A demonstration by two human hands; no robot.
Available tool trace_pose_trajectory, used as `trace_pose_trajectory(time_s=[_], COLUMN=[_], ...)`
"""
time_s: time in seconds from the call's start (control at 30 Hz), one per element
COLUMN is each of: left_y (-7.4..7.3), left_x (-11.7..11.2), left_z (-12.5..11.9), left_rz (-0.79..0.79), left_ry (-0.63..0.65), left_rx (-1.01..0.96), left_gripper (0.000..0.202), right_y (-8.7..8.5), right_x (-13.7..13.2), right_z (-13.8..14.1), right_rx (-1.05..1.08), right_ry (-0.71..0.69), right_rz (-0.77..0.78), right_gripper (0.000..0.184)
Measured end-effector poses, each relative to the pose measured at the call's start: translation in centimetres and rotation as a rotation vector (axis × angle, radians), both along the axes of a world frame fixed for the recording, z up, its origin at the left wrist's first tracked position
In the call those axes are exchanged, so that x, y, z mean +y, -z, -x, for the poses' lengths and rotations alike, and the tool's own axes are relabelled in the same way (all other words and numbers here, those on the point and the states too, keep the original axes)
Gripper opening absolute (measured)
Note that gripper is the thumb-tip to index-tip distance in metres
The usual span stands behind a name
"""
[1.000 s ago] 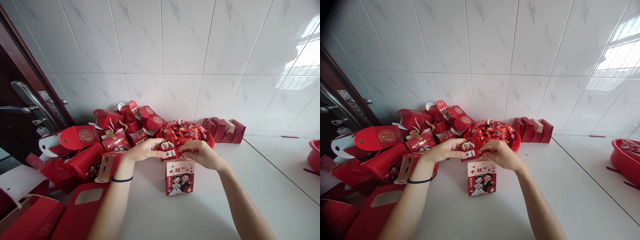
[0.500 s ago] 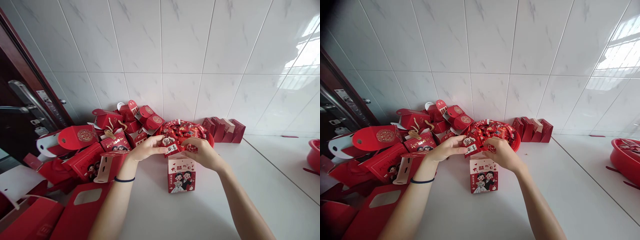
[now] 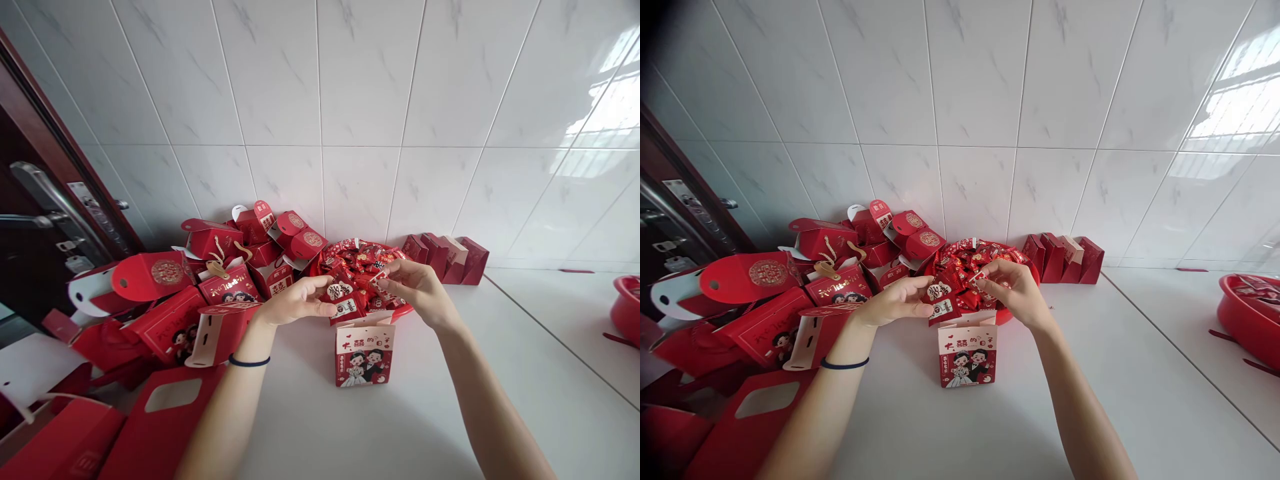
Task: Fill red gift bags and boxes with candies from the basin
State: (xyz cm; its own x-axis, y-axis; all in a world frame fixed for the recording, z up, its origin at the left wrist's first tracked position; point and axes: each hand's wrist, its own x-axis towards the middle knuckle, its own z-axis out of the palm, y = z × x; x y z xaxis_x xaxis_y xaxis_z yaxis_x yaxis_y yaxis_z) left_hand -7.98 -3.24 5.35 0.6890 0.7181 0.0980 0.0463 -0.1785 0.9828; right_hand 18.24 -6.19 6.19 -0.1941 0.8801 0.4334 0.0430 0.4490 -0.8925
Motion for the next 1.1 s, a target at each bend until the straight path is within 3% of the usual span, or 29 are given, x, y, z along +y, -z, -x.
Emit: trace_pose_trajectory(time_s=[0.2,0.4,0.6,0.7,0.9,1.1], left_y=[0.2,0.8,-0.1,-0.4,1.3,2.4], left_x=[0.2,0.8,0.0,-0.3,1.1,1.9], left_z=[-0.6,-0.4,1.2,0.8,-0.6,-1.0], left_rz=[-0.013,-0.024,-0.063,-0.068,0.095,0.218], left_ry=[-0.028,-0.091,0.114,0.096,-0.060,-0.063], left_rx=[-0.003,-0.050,-0.032,0.073,-0.075,-0.188], left_gripper=[0.044,0.048,0.055,0.043,0.043,0.039], right_y=[0.1,0.0,-0.3,-0.4,0.0,0.5], right_x=[-0.2,-0.2,-0.4,-0.4,-0.2,-0.2], right_z=[0.2,0.4,-0.5,-0.6,-0.2,0.6], right_rx=[0.004,-0.076,-0.031,-0.040,-0.150,-0.384], right_ry=[-0.138,-0.109,-0.052,-0.051,-0.076,0.002], right_rz=[0.017,-0.018,-0.012,-0.023,-0.081,-0.168], right_gripper=[0.021,0.022,0.021,0.019,0.017,0.010])
